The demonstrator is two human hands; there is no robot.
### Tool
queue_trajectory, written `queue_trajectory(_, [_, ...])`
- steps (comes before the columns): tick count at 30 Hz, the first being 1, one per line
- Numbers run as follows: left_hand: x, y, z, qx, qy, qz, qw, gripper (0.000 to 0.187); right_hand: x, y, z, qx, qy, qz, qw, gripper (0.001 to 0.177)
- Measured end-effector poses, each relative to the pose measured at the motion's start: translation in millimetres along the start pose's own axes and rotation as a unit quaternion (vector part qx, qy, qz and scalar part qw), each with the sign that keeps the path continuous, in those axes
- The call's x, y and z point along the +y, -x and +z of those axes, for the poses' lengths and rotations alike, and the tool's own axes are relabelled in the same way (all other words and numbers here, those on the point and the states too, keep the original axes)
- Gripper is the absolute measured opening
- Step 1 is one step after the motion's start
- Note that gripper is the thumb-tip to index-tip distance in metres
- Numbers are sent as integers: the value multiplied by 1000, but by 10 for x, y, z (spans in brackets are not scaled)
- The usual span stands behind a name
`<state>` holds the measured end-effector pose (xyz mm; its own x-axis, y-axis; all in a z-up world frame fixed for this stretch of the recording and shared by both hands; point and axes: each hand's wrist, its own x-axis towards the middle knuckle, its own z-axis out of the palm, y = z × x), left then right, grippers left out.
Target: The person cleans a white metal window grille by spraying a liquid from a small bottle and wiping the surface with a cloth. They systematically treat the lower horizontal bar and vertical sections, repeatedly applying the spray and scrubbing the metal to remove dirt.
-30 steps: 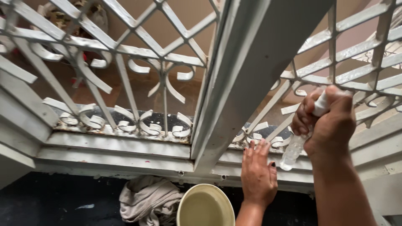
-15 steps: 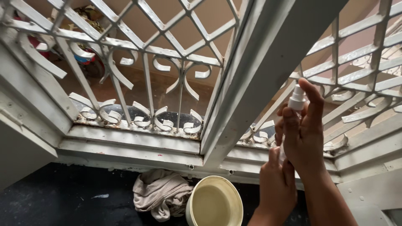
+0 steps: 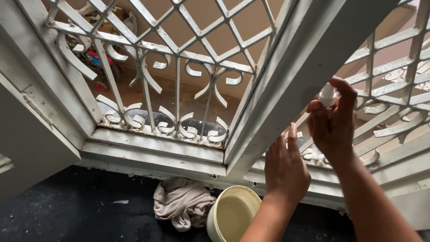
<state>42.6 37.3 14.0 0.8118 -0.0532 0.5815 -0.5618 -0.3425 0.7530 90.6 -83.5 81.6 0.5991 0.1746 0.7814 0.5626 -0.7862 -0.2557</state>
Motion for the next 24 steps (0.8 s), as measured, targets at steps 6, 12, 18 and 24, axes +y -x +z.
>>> queue_trajectory(6, [-157,-66,51,-40,102,-35,993,72,8,68,410,89,-116,6,989,31])
queue_trajectory(12, [-364,-60,54,-64,87,10,994,71,209,32,613,165,-44,-42,984,30])
queue_trajectory(18, [-515,-29,231,-107,94,-35,989,68,184,160,782,190,-39,53,980,31])
queue_trajectory(24, [-533,-69,237,-104,109,-33,988,70,48,43,753,196,-1,27,980,35])
